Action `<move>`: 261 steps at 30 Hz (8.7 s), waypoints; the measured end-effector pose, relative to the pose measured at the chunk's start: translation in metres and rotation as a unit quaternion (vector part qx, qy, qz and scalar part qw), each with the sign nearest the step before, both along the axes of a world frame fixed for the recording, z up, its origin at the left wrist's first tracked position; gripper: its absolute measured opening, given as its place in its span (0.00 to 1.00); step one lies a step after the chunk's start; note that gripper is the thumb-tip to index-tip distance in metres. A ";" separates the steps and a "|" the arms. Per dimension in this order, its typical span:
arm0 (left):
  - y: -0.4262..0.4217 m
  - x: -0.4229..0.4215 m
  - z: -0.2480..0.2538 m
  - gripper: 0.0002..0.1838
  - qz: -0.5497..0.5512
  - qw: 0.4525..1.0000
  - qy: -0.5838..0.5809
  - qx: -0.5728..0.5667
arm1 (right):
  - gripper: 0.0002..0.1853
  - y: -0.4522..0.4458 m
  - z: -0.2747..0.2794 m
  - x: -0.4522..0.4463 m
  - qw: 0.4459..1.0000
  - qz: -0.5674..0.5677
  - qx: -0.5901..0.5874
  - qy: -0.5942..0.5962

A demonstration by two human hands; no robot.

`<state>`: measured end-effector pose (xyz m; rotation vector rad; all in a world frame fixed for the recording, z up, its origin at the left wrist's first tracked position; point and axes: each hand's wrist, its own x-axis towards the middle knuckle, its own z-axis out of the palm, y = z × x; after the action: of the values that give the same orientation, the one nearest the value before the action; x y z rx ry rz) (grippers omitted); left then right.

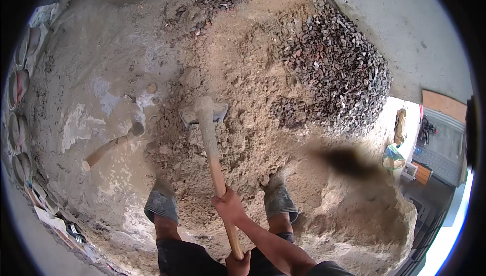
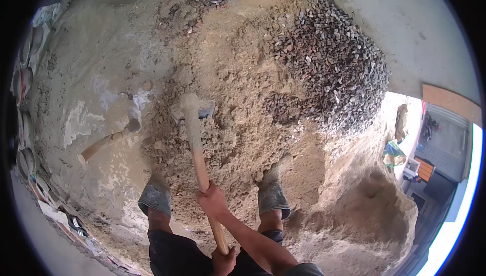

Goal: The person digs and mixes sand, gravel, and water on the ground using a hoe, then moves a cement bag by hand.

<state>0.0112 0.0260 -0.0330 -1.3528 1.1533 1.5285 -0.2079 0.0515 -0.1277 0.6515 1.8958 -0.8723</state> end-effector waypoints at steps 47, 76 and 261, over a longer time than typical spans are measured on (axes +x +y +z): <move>0.164 -0.404 -0.223 0.08 -0.041 0.809 0.584 -0.054 | 0.18 0.088 0.034 -0.336 0.845 0.146 -0.143 0.494; 0.297 -0.326 -0.201 0.20 0.127 0.913 0.305 0.240 | 0.17 0.198 0.008 -0.295 0.913 0.214 -0.068 0.339; 0.010 -0.181 -0.206 0.14 -0.638 0.698 0.321 -0.061 | 0.05 0.262 -0.177 -0.024 0.709 -0.689 0.053 0.141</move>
<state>-0.1702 0.0363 -0.2389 0.2121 1.9964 0.7686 -0.2320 0.3132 -0.3051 2.2333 1.4429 -1.8225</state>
